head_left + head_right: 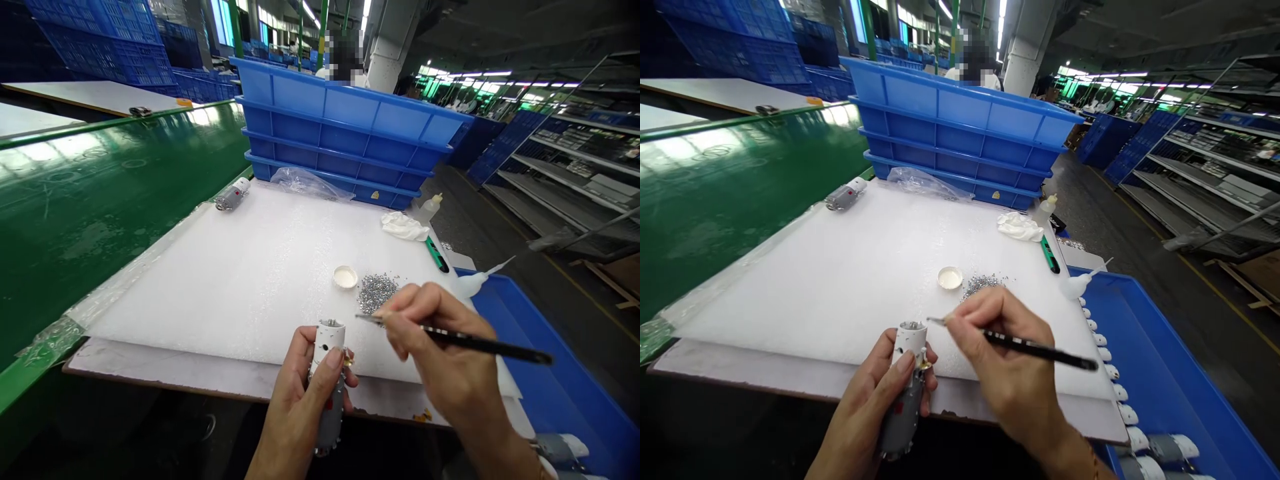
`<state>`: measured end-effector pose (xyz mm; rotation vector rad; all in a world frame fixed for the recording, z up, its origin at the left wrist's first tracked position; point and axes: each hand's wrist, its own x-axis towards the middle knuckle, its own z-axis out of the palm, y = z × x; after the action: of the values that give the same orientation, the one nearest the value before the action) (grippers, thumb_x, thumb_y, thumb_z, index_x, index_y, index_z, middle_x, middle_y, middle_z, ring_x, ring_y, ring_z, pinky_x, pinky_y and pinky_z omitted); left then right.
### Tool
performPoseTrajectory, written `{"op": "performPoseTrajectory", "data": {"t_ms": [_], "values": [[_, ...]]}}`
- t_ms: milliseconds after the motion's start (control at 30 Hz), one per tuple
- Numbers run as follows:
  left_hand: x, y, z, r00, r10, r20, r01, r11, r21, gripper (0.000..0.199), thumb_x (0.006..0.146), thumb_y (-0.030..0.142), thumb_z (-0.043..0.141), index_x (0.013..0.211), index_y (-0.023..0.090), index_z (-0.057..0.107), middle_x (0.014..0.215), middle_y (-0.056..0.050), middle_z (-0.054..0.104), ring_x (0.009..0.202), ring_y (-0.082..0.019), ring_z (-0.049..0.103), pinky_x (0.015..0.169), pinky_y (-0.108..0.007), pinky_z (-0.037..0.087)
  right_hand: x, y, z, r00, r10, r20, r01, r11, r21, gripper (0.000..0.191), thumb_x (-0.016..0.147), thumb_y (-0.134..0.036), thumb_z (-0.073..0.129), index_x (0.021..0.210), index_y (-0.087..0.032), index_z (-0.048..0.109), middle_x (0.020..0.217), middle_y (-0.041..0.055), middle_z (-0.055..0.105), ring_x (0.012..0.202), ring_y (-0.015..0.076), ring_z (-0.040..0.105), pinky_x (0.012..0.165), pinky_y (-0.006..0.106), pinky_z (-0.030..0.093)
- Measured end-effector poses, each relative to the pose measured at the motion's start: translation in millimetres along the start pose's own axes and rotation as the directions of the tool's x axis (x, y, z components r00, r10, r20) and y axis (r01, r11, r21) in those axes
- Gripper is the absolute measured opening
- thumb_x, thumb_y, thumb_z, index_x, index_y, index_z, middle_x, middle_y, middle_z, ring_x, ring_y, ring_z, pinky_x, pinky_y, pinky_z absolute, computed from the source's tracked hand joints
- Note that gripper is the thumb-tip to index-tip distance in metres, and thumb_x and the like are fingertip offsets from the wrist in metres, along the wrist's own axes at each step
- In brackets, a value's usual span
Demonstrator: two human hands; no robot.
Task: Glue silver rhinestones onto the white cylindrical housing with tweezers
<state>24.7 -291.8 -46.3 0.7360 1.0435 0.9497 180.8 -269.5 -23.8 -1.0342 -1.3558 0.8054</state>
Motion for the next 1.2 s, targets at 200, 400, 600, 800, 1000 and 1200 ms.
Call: {"op": "performPoseTrajectory", "data": {"t_ms": [200,400,600,800,1000,1200], "values": [[1,-5,0.5,0.993,0.115,0.006,-0.115,0.983,0.142,0.020,0.096,0.045,0.055,0.095,0.025,0.056,0.081,0.003,0.062,0.072,-0.013,0.053,0.064,-0.025,0.042,-35,7,18,0.990,-0.016,-0.137,0.033,0.992,0.120,0.016,0.090,-0.010,0.062,0.078,-0.021,0.059,0.080,-0.0021,0.064,0.052,0.0058,0.058,0.050,0.019,0.049],[0,-6,3.0,0.992,0.125,-0.024,-0.116,0.963,0.244,0.023,0.095,0.048,0.055,0.097,0.026,0.053,0.080,0.004,0.062,0.063,-0.012,0.047,0.055,-0.027,0.037,-40,11,23,0.977,-0.039,-0.208,0.060,0.994,0.093,0.017,0.090,-0.010,0.062,0.077,-0.021,0.058,0.081,-0.0010,0.065,0.055,0.0069,0.060,0.049,0.018,0.049],[-1,-8,4.5,0.987,0.154,-0.032,-0.140,0.953,0.270,0.022,0.095,0.047,0.056,0.094,0.025,0.052,0.076,0.004,0.059,0.064,-0.012,0.048,0.056,-0.027,0.039,-42,15,25,0.972,-0.047,-0.231,0.076,0.990,0.116,0.017,0.090,-0.009,0.062,0.079,-0.021,0.059,0.081,-0.0006,0.064,0.055,0.0074,0.060,0.050,0.020,0.050],[0,-8,5.4,0.985,0.168,-0.027,-0.155,0.952,0.264,0.021,0.096,0.046,0.055,0.094,0.025,0.052,0.074,0.004,0.059,0.066,-0.013,0.050,0.058,-0.026,0.041,-41,17,27,0.971,-0.041,-0.235,0.076,0.987,0.140,0.016,0.089,-0.009,0.063,0.079,-0.021,0.060,0.082,-0.0013,0.065,0.055,0.0067,0.060,0.051,0.019,0.052],[0,-8,5.6,0.985,0.173,-0.023,-0.161,0.952,0.261,0.021,0.096,0.046,0.055,0.093,0.025,0.052,0.075,0.004,0.059,0.067,-0.014,0.050,0.060,-0.027,0.042,-42,18,26,0.974,-0.026,-0.226,0.062,0.986,0.154,0.017,0.090,-0.009,0.063,0.079,-0.022,0.059,0.083,-0.0009,0.065,0.056,0.0075,0.061,0.051,0.020,0.052],[1,-8,5.8,0.985,0.169,-0.028,-0.156,0.951,0.267,0.020,0.095,0.045,0.056,0.094,0.025,0.052,0.075,0.004,0.059,0.066,-0.013,0.050,0.058,-0.026,0.042,-43,19,26,0.974,-0.007,-0.227,0.043,0.988,0.151,0.016,0.090,-0.011,0.063,0.079,-0.021,0.058,0.083,-0.0009,0.065,0.056,0.0069,0.061,0.052,0.019,0.052]]}}
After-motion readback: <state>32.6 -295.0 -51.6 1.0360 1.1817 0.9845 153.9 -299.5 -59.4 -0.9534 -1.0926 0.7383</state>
